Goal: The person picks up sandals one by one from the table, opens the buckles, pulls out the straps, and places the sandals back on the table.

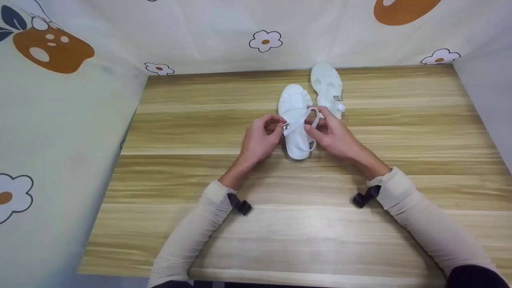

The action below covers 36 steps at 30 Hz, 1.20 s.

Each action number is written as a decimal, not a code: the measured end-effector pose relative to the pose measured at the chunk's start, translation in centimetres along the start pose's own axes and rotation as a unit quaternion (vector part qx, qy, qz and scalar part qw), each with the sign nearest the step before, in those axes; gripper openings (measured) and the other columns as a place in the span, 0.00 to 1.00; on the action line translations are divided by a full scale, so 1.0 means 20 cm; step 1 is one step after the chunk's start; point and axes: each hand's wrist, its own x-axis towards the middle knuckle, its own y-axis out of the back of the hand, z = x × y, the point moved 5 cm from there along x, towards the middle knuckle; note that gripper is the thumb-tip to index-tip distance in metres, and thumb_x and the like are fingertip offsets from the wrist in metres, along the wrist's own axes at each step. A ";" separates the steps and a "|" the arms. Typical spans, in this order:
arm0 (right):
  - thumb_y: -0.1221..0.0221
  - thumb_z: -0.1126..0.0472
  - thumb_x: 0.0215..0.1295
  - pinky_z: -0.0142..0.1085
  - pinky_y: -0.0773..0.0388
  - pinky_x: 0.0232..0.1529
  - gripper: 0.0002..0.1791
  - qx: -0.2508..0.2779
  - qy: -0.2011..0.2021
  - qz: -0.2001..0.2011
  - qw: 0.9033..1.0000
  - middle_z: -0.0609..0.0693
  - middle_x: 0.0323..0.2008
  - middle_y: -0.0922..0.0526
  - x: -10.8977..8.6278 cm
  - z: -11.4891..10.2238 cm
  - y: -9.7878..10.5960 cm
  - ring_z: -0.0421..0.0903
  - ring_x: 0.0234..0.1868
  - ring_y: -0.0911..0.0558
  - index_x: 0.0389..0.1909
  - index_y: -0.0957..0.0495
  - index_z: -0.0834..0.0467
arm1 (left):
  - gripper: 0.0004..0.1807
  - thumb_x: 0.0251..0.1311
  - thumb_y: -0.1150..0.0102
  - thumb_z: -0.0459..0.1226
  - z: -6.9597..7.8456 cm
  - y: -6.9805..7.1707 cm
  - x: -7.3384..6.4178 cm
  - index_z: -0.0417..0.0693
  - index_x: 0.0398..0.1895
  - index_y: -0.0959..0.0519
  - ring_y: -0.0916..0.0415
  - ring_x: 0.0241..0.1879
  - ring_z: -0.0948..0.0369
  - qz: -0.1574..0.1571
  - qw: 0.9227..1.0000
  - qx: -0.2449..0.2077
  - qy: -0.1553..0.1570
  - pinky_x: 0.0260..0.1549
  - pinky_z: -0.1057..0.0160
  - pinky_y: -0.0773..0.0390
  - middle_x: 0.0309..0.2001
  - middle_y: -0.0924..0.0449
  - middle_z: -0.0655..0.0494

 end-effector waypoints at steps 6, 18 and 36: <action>0.38 0.60 0.79 0.30 0.20 0.62 0.35 0.053 0.003 0.015 0.999 0.64 0.69 0.18 0.08 0.00 -0.04 0.54 0.70 0.18 0.81 0.40 0.59 | 0.06 0.74 0.37 0.34 -0.03 0.03 0.06 0.46 0.47 0.13 0.09 0.47 0.61 0.022 0.999 -0.027 0.002 0.46 0.64 0.11 0.48 0.07 0.52; 0.41 0.58 0.81 0.44 0.27 0.74 0.41 0.133 -0.022 0.020 0.991 0.65 0.76 0.26 0.27 0.01 -0.14 0.54 0.77 0.25 0.85 0.52 0.60 | 0.07 0.74 0.39 0.35 -0.12 0.12 0.20 0.47 0.46 0.12 0.12 0.48 0.65 0.082 0.995 -0.051 0.030 0.43 0.68 0.16 0.49 0.07 0.53; 0.47 0.66 0.82 0.30 0.30 0.69 0.32 0.189 -0.021 0.025 0.981 0.59 0.65 0.23 0.46 0.02 -0.25 0.41 0.69 0.27 0.81 0.45 0.65 | 0.08 0.76 0.41 0.44 -0.21 0.20 0.32 0.60 0.48 0.12 0.16 0.47 0.69 0.133 0.987 0.030 0.090 0.49 0.62 0.22 0.50 0.07 0.63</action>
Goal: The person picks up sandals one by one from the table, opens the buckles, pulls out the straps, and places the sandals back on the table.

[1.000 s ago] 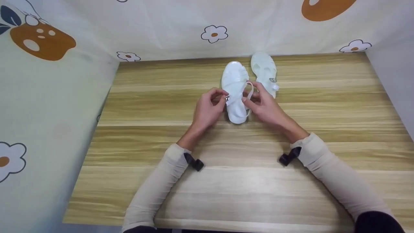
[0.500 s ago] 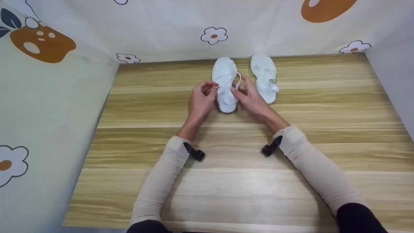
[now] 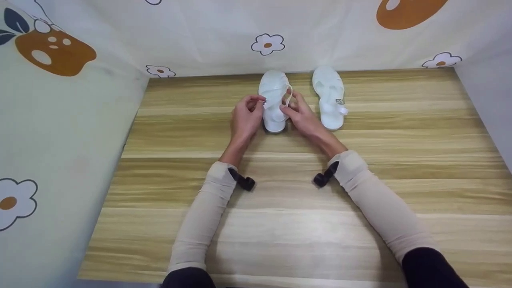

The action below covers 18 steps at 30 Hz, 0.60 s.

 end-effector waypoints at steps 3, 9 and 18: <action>0.48 0.64 0.84 0.30 0.30 0.70 0.30 -0.009 -0.004 0.001 1.000 0.59 0.64 0.23 0.02 0.01 0.01 0.40 0.68 0.26 0.79 0.44 0.66 | 0.11 0.81 0.45 0.44 0.00 -0.02 0.02 0.56 0.52 0.13 0.17 0.48 0.65 -0.014 1.000 0.003 -0.008 0.49 0.61 0.23 0.51 0.08 0.59; 0.49 0.61 0.85 0.31 0.27 0.66 0.27 -0.018 -0.012 0.003 1.000 0.62 0.65 0.22 0.04 0.01 0.04 0.42 0.65 0.23 0.77 0.42 0.67 | 0.17 0.84 0.52 0.45 0.01 -0.05 0.04 0.51 0.55 0.14 0.18 0.52 0.60 -0.028 0.999 0.009 -0.024 0.56 0.55 0.22 0.51 0.10 0.54; 0.53 0.49 0.88 0.47 0.26 0.75 0.36 -0.108 -0.010 -0.019 0.994 0.63 0.79 0.29 -0.02 -0.03 0.05 0.56 0.75 0.24 0.85 0.48 0.63 | 0.20 0.86 0.57 0.49 0.05 -0.03 0.02 0.52 0.56 0.15 0.20 0.52 0.59 -0.016 1.000 0.011 -0.010 0.56 0.55 0.21 0.51 0.13 0.54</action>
